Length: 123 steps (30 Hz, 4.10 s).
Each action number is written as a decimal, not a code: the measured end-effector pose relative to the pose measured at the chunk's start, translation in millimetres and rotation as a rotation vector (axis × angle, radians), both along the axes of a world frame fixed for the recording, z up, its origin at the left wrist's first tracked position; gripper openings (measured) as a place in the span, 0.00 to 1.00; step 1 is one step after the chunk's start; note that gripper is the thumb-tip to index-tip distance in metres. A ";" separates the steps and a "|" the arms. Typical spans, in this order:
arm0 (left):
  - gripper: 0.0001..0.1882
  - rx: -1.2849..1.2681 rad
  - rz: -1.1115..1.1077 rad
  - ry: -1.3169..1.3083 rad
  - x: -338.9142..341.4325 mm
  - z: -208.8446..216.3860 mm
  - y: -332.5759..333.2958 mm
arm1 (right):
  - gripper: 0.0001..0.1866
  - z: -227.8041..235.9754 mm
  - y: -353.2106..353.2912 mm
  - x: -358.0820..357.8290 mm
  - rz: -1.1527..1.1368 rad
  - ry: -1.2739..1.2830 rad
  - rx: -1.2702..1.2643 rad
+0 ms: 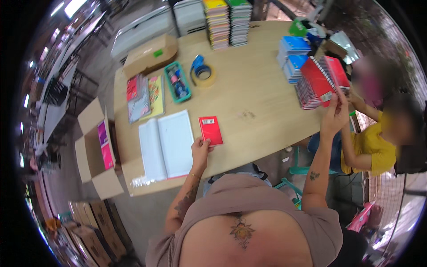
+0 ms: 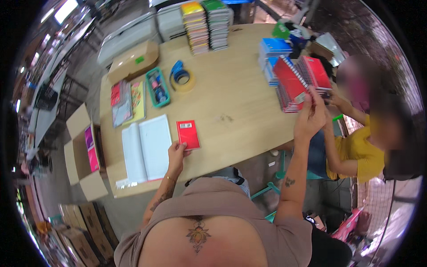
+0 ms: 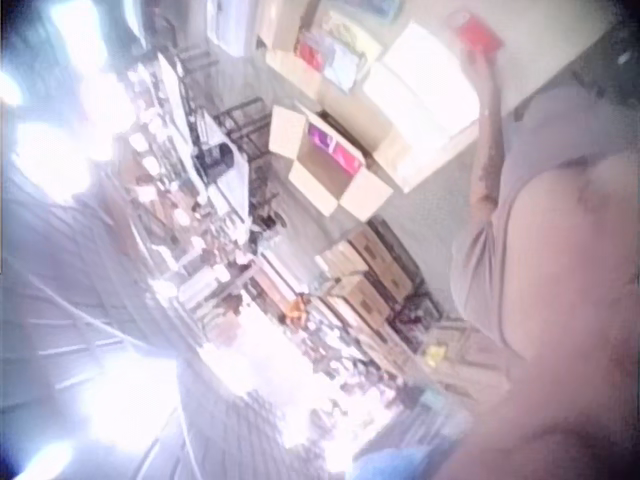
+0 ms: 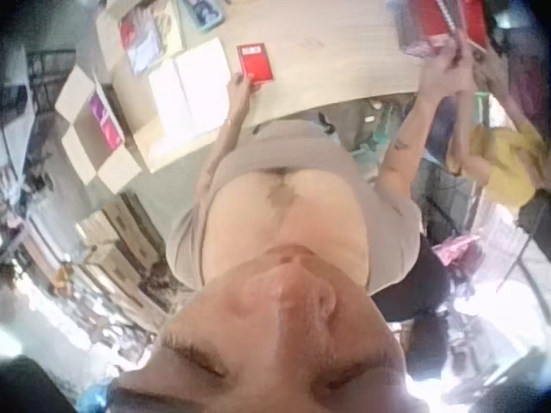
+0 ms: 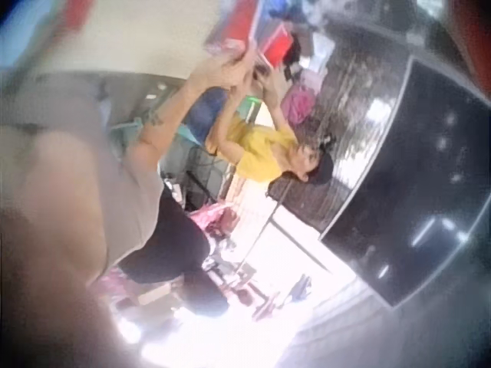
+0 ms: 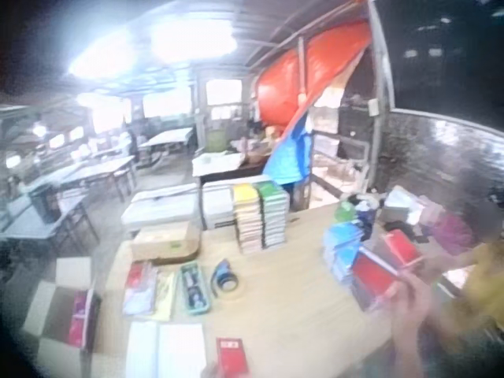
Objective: The person trims the excess spiral coil from stacks of notebooks using a pair of snips, then carries a few notebooks across a warehouse to a different table to show them to other workers before returning to the original workstation.
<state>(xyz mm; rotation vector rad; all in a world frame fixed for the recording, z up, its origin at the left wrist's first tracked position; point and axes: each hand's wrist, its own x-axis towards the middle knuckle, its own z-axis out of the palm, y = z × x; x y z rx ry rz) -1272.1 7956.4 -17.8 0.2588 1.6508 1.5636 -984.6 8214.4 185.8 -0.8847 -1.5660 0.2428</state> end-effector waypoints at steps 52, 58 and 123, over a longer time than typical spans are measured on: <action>0.14 0.086 -0.390 0.040 59.7 67.9 -20.1 | 0.12 8.1 -30.2 25.8 0.215 0.246 -0.113; 0.14 0.045 -0.461 0.086 61.3 49.8 -5.8 | 0.13 13.1 56.8 70.7 -0.147 -0.182 0.235; 0.06 0.005 -0.367 1.281 111.1 -23.8 107.4 | 0.11 -134.4 248.3 -66.0 0.081 -0.761 -0.386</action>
